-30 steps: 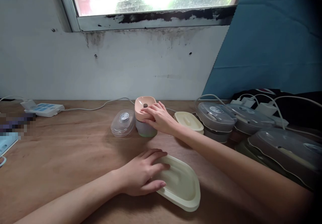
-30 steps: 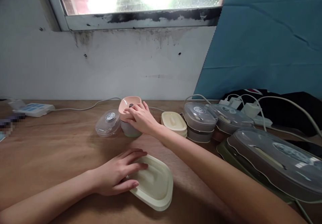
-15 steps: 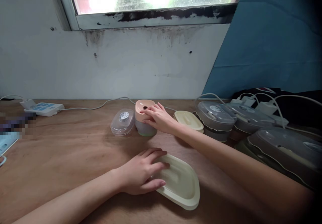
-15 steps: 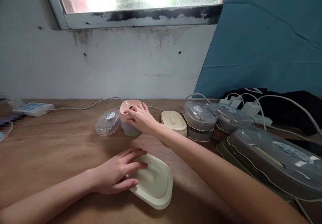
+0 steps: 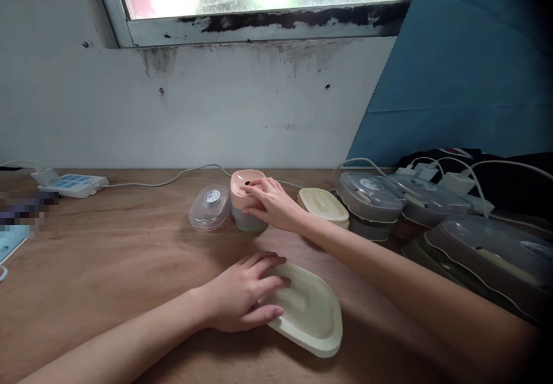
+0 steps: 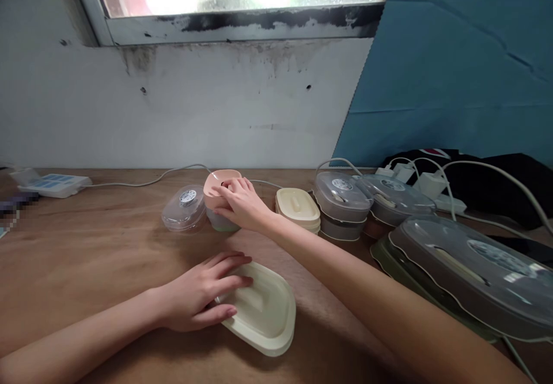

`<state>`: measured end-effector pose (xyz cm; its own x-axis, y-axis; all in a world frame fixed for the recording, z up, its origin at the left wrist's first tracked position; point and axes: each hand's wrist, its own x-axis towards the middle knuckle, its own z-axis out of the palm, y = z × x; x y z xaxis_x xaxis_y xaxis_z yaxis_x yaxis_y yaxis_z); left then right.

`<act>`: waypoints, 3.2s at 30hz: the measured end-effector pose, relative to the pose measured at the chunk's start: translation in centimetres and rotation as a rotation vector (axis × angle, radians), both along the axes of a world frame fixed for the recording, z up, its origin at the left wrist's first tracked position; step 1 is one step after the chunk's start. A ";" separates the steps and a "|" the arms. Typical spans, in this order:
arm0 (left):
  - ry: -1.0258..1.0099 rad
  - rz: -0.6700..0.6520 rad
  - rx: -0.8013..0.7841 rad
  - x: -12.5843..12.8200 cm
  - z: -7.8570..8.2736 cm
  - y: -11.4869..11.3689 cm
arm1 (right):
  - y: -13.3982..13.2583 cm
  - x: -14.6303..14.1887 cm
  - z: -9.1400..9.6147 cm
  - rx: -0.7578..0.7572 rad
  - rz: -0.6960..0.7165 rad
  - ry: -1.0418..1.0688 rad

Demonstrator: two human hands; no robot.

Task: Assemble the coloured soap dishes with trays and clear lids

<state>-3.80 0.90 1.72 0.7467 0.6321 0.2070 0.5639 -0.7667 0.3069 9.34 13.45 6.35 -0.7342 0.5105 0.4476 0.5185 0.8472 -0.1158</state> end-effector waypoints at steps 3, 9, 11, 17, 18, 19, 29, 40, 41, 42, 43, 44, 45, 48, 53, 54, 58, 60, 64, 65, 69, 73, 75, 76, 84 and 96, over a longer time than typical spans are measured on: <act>-0.015 -0.004 0.005 -0.1 -0.3 0.1 | -2.7 2.2 -0.1 0.006 -0.002 0.064; -0.132 0.202 0.125 0.1 -1.1 0.1 | -10.7 9.6 -3.4 -0.343 0.159 -0.118; -0.151 0.265 0.166 0.1 -1.1 0.0 | -12.4 10.7 -4.7 -0.364 0.125 -0.122; -0.286 0.381 0.337 -0.2 -1.1 -0.1 | -10.5 10.6 -3.4 -0.110 -0.173 0.142; -0.275 0.390 0.349 -0.2 -1.1 0.0 | -9.3 10.5 -2.7 -0.057 -0.268 0.165; -0.251 0.390 0.350 -0.2 -1.1 0.0 | -8.1 10.5 -1.9 -0.006 -0.370 0.162; -0.199 0.377 0.324 -0.3 -1.2 0.0 | -2.4 9.2 -2.3 0.176 -0.784 -0.106; -0.174 0.354 0.312 0.0 -1.1 0.0 | 2.9 14.8 1.0 -0.132 -1.144 -0.027; -0.155 0.357 0.306 -0.1 -1.1 0.0 | 2.9 14.8 0.8 -0.132 -1.143 -0.023; -0.141 0.362 0.300 -0.1 -1.1 0.0 | 2.7 14.8 0.8 -0.125 -1.140 -0.014; -0.134 0.365 0.297 -0.1 -1.1 0.0 | 2.4 14.8 0.7 -0.114 -1.137 -0.006; -0.134 0.369 0.293 -0.2 -1.2 0.0 | 1.8 14.7 0.8 -0.093 -1.128 0.007; -0.142 0.370 0.292 -0.2 -1.2 0.0 | 1.0 14.7 0.8 -0.055 -1.107 0.027; -0.228 0.378 0.304 -0.2 -1.2 -0.1 | -2.6 14.4 0.8 0.147 -0.885 0.130; -0.388 0.217 0.161 -0.1 0.1 -0.2 | -9.5 13.5 -1.7 -0.036 -0.111 0.043; -0.350 0.146 0.077 0.0 0.4 -0.2 | -10.3 13.4 -2.4 -0.115 -0.004 0.003; -0.144 -0.007 -0.115 0.5 1.1 -0.3 | -11.3 13.2 -5.0 -0.303 0.149 0.045; -0.126 0.011 -0.061 0.9 1.2 -0.6 | -11.0 13.3 -5.9 -0.375 0.112 0.133; -0.229 0.037 0.145 0.7 2.3 -1.1 | -10.7 13.2 -7.1 -0.508 0.031 0.256; -0.268 0.055 0.211 0.3 2.8 -1.0 | -10.7 13.2 -7.3 -0.515 0.024 0.280; -0.459 0.471 0.573 -3.3 5.2 0.6 | -11.0 12.9 -7.0 -0.446 0.018 0.200; -0.315 1.125 0.452 -7.2 4.7 3.4 | -11.4 12.6 -5.8 -0.374 0.059 0.001; -0.139 1.236 0.308 -8.2 3.4 4.4 | -11.5 12.5 -5.2 -0.357 0.066 -0.043; -0.075 1.250 0.248 -8.4 2.7 4.7 | -11.5 12.5 -5.1 -0.350 0.069 -0.058; 0.030 1.198 0.090 -7.1 1.6 5.2 | -11.6 12.6 -4.2 -0.354 0.095 -0.077; -0.124 0.819 0.754 -4.7 1.6 3.6 | -11.6 12.3 -2.0 -0.470 -0.066 0.118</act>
<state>-8.53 4.54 3.32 0.1102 0.6047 0.7888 0.9815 -0.1913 0.0096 21.63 1.81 4.35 -0.6517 0.7207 0.2364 0.5292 0.6553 -0.5390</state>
